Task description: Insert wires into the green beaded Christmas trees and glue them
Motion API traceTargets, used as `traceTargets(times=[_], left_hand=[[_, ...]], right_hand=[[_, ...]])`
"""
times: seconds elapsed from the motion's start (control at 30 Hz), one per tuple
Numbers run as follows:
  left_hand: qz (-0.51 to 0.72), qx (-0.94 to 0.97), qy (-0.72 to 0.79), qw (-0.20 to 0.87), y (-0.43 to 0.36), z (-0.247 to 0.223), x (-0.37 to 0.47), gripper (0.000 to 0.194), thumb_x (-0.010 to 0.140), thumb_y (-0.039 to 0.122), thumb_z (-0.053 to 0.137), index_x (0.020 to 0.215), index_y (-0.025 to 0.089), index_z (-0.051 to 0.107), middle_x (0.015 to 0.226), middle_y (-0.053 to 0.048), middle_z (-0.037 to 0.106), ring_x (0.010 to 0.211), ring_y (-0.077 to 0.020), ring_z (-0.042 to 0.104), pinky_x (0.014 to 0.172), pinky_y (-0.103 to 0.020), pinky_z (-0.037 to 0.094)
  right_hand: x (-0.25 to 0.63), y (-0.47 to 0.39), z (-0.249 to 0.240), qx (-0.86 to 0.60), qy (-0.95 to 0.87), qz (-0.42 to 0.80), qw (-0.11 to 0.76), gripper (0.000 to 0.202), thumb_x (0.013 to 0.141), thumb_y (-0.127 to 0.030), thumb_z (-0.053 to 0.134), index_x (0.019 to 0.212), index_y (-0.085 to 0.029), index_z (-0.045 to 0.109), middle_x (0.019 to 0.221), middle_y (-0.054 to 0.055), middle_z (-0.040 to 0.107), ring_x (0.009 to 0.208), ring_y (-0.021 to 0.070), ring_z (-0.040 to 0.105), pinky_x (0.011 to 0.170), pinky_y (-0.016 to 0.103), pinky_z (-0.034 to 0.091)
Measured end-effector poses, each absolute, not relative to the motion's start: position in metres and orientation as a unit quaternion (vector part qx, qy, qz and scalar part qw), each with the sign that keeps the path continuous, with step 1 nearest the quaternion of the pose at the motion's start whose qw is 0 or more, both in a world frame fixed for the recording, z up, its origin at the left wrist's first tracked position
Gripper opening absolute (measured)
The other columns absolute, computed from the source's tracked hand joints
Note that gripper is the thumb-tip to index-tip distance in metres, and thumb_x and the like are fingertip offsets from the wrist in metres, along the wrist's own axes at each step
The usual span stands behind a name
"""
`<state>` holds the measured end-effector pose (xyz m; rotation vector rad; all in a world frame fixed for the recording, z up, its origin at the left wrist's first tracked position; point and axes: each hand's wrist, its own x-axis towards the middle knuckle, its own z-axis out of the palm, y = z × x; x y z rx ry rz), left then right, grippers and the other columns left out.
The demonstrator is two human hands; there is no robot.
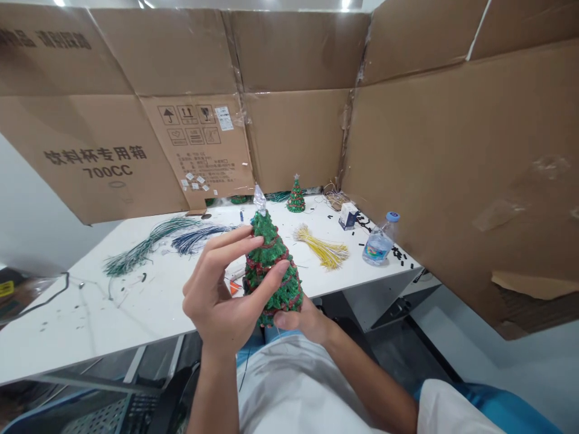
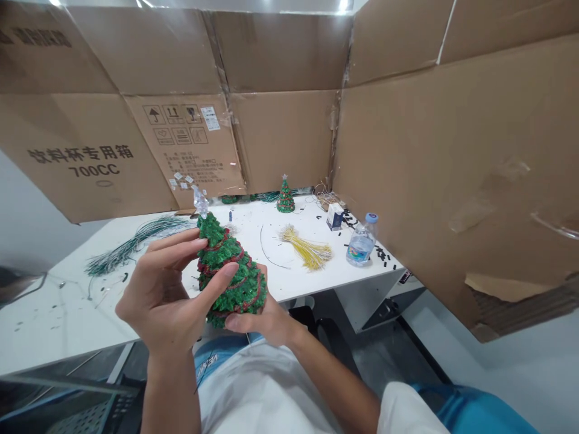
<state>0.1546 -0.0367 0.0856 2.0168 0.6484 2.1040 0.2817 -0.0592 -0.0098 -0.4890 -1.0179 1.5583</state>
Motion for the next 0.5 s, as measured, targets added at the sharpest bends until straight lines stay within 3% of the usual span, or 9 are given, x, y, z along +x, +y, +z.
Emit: traceTargets(times=[0.23, 0.37, 0.5], left_hand=[[0.700, 0.674, 0.222, 0.075, -0.0349, 0.0844, 0.1550, 0.052, 0.076, 0.008, 0.096, 0.121, 0.029, 0.080, 0.125, -0.007, 0.080, 0.116, -0.0289, 0.076, 0.091, -0.046, 0.069], [0.705, 0.675, 0.207, 0.067, -0.0355, 0.0860, 0.1566, 0.049, 0.077, 0.008, 0.096, 0.119, 0.028, 0.081, 0.122, -0.006, 0.082, 0.113, -0.0286, 0.077, 0.091, -0.048, 0.068], [0.701, 0.681, 0.202, 0.066, -0.0376, 0.0854, 0.1572, 0.051, 0.077, 0.007, 0.096, 0.120, 0.028, 0.080, 0.124, -0.006, 0.081, 0.117, -0.0280, 0.076, 0.096, -0.048, 0.068]], right_hand=[[0.2817, -0.0571, -0.0096, -0.195, -0.420, 0.681, 0.568, 0.095, 0.064, -0.036, 0.103, 0.142, -0.030, 0.050, 0.140, 0.008, 0.073, 0.132, 0.0339, 0.069, 0.114, 0.052, 0.057], [0.2818, -0.0555, -0.0113, -0.196, -0.445, 0.695, 0.530, 0.094, 0.066, -0.044, 0.102, 0.144, -0.028, 0.054, 0.121, 0.005, 0.077, 0.113, 0.0301, 0.075, 0.104, 0.047, 0.061], [0.2805, -0.0556, -0.0103, -0.194, -0.450, 0.686, 0.538, 0.096, 0.065, -0.045, 0.103, 0.145, -0.028, 0.055, 0.134, 0.008, 0.074, 0.130, 0.0323, 0.069, 0.114, 0.048, 0.056]])
